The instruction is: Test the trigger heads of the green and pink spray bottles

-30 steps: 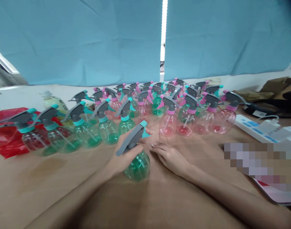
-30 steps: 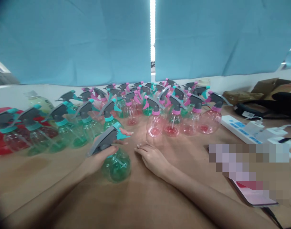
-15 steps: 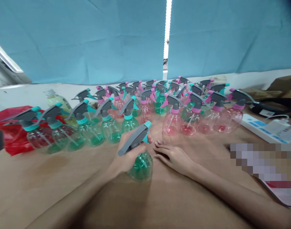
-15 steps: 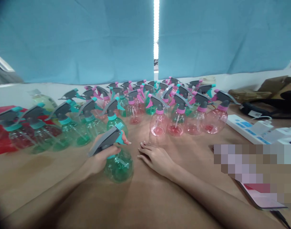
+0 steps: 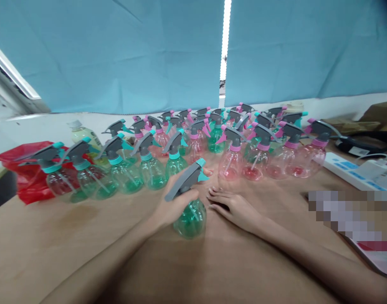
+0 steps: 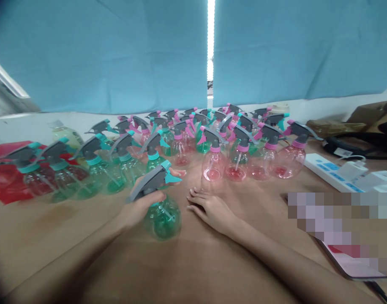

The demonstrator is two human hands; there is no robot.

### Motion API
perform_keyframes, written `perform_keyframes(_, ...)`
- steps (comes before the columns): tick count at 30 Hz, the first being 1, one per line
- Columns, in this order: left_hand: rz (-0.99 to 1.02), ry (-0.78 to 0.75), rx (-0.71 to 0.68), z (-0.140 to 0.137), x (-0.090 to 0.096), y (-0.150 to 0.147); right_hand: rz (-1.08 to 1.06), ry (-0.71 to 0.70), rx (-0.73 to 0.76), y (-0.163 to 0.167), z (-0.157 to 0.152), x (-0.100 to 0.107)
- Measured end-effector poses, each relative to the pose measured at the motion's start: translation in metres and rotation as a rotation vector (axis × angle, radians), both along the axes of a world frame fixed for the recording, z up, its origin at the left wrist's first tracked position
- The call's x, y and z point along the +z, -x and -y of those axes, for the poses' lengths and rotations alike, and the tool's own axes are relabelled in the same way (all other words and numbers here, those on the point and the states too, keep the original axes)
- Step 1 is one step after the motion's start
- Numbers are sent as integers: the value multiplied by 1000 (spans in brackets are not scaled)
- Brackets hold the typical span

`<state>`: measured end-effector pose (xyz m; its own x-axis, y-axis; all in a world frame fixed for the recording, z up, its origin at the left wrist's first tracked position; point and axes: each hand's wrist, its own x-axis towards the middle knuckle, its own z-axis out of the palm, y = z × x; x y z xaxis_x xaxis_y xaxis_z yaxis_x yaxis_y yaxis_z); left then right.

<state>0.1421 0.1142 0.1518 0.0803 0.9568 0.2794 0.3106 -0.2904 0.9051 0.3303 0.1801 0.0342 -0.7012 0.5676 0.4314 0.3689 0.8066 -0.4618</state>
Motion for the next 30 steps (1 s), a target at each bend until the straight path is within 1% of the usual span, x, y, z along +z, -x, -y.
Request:
perform_keyframes(3, 60, 22, -52, 2, -1, -2, 23, 12, -10, -1, 0, 0)
perform_keyframes(9, 63, 15, -89, 2, -3, 0, 31, 1, -8, -1, 0, 0)
perform_keyframes(15, 50, 20, -78, 1, 0, 0, 13, 9, 7, -2, -1, -1)
perform_keyframes(20, 47, 9, -72, 0, -2, 0, -7, 4, 11, -1, -2, -1)
perform_keyframes(22, 38, 19, -45, 0, -4, 0, -13, 2, 9, -2, -2, -2)
perform_keyframes(26, 28, 64, 53, 2, -4, -2, -16, 2, 9, -2, -2, -1)
perform_keyframes(30, 20, 67, 28, 2, -3, -2, -3, 5, 9, -2, -2, -1)
